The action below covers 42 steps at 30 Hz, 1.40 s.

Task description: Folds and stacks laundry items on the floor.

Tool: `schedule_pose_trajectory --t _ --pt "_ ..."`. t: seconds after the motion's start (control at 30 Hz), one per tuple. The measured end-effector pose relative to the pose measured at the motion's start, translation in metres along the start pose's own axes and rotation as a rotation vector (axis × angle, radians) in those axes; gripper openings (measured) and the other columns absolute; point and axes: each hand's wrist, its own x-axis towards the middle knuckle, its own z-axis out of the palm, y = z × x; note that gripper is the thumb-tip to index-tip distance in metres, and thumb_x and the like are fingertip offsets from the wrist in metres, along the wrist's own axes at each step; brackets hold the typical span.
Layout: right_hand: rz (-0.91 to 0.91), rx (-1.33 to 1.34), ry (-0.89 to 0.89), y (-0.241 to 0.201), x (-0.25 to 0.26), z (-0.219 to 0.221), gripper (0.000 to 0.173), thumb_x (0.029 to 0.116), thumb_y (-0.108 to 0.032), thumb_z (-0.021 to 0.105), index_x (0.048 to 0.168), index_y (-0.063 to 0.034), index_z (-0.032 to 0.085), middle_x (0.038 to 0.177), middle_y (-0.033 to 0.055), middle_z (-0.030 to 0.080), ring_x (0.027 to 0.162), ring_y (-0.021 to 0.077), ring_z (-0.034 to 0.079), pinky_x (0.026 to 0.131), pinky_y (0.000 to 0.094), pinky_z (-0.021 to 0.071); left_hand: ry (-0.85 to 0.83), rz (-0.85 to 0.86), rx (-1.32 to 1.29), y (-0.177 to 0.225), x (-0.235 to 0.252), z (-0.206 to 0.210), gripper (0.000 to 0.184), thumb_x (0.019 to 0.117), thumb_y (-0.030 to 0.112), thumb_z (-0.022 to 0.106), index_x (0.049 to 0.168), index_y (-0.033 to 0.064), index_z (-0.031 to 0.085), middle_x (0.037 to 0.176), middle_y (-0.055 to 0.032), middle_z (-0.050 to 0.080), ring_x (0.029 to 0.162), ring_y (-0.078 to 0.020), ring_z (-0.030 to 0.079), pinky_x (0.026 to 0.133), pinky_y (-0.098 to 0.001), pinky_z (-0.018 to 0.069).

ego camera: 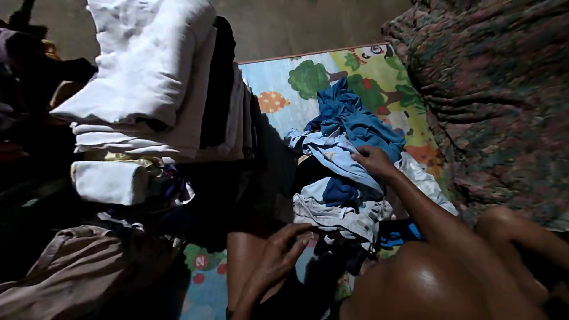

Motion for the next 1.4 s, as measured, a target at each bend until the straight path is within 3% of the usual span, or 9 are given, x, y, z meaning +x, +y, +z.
schedule_pose_trajectory --t 0.2,0.57,0.67,0.87,1.0,1.07,1.2,1.3,1.4 --pt "-0.207 0.088 0.134 -0.04 -0.018 -0.022 0.029 0.1082 -0.018 0.05 0.118 0.0077 0.06 0.1 0.0202 0.064 0.088 0.0246 0.061 0.083 0.0451 0.0513 0.205 -0.004 0.108 0.011 -0.003 -0.043 0.032 0.1009 0.011 0.055 0.128 -0.0026 0.064 0.121 -0.0122 0.069 0.107 -0.0088 0.067 0.095 -0.0256 0.055" --pt "-0.89 0.045 -0.104 -0.193 -0.162 -0.111 0.008 0.1061 -0.012 0.051 0.105 -0.009 0.058 0.084 -0.0107 0.061 0.074 -0.0082 0.06 0.069 0.01 0.0536 0.226 0.703 0.149 0.152 0.115 -0.021 0.087 0.0791 0.007 0.076 0.154 -0.005 0.034 0.154 -0.0251 0.043 0.141 -0.0335 0.044 0.116 -0.0447 0.0374" --pt "-1.005 0.156 -0.019 -0.203 -0.193 -0.136 0.012 0.1049 -0.009 0.051 0.109 -0.0147 0.06 0.093 -0.0171 0.066 0.083 -0.0085 0.064 0.076 0.0114 0.0569 0.067 0.819 0.122 0.168 0.135 -0.024 0.104 0.0646 0.003 0.08 0.154 -0.0106 0.03 0.153 -0.0292 0.042 0.141 -0.034 0.044 0.117 -0.0438 0.0347" --pt "-0.864 0.221 0.198 -0.161 -0.199 -0.139 0.008 0.1017 -0.014 0.061 0.109 -0.0158 0.063 0.089 -0.0153 0.067 0.077 -0.0069 0.065 0.069 0.0126 0.0579 -0.096 0.472 0.172 0.185 0.115 -0.052 0.03 0.0847 -0.001 0.073 0.114 -0.0047 0.067 0.097 -0.0065 0.071 0.087 -0.0022 0.064 0.083 -0.0232 0.0537" --pt "-0.607 -0.224 0.2 -0.139 -0.198 -0.133 0.061 0.0764 -0.032 0.087 0.128 -0.0099 0.064 0.106 0.0034 0.072 0.092 0.0108 0.069 0.083 0.0339 0.0595 0.063 0.573 0.257 0.201 0.111 -0.087 0.021 0.0831 0.0 0.071 0.103 -0.0004 0.064 0.085 0.0052 0.066 0.077 0.01 0.059 0.072 -0.0116 0.0507" --pt "-0.535 -0.422 0.13 -0.136 -0.191 -0.13 0.058 0.0743 -0.023 0.091 0.123 -0.004 0.067 0.106 0.0152 0.072 0.097 0.029 0.071 0.086 0.0541 0.0564 0.086 0.597 0.471 0.223 0.105 -0.099 0.022 0.0823 0.004 0.074 0.102 0.0014 0.066 0.084 0.0019 0.065 0.075 0.0025 0.059 0.071 -0.0193 0.0512" --pt "-0.608 -0.482 0.25 -0.115 -0.172 -0.147 0.011 0.0799 0.001 0.076 0.09 0.0008 0.073 0.079 0.0192 0.07 0.076 0.0378 0.069 0.067 0.0626 0.0529 0.067 0.689 0.83 0.253 0.1 -0.11 0.019 0.0793 0.005 0.079 0.09 0.0002 0.065 0.074 -0.013 0.063 0.067 -0.0255 0.061 0.061 -0.0454 0.0481" --pt "-0.538 -0.257 0.437 -0.128 -0.179 -0.167 0.013 0.088 -0.005 0.07 0.1 -0.0015 0.073 0.092 0.0143 0.071 0.084 0.0236 0.068 0.077 0.0517 0.0545 0.103 0.731 0.917 0.259 0.095 -0.122 0.023 0.0831 0.012 0.078 0.09 -0.0033 0.062 0.074 -0.018 0.062 0.067 -0.0323 0.063 0.061 -0.0513 0.0479" --pt "-0.61 0.097 0.515 -0.14 -0.179 -0.164 0.014 0.0933 -0.004 0.063 0.106 -0.0026 0.068 0.099 -0.0035 0.066 0.088 -0.0053 0.061 0.083 0.0173 0.0543 0.106 0.658 0.868 0.251 0.095 -0.124 0.029 0.0818 0.015 0.081 0.093 -0.0053 0.064 0.076 -0.0198 0.064 0.069 -0.0336 0.064 0.064 -0.0536 0.0498"
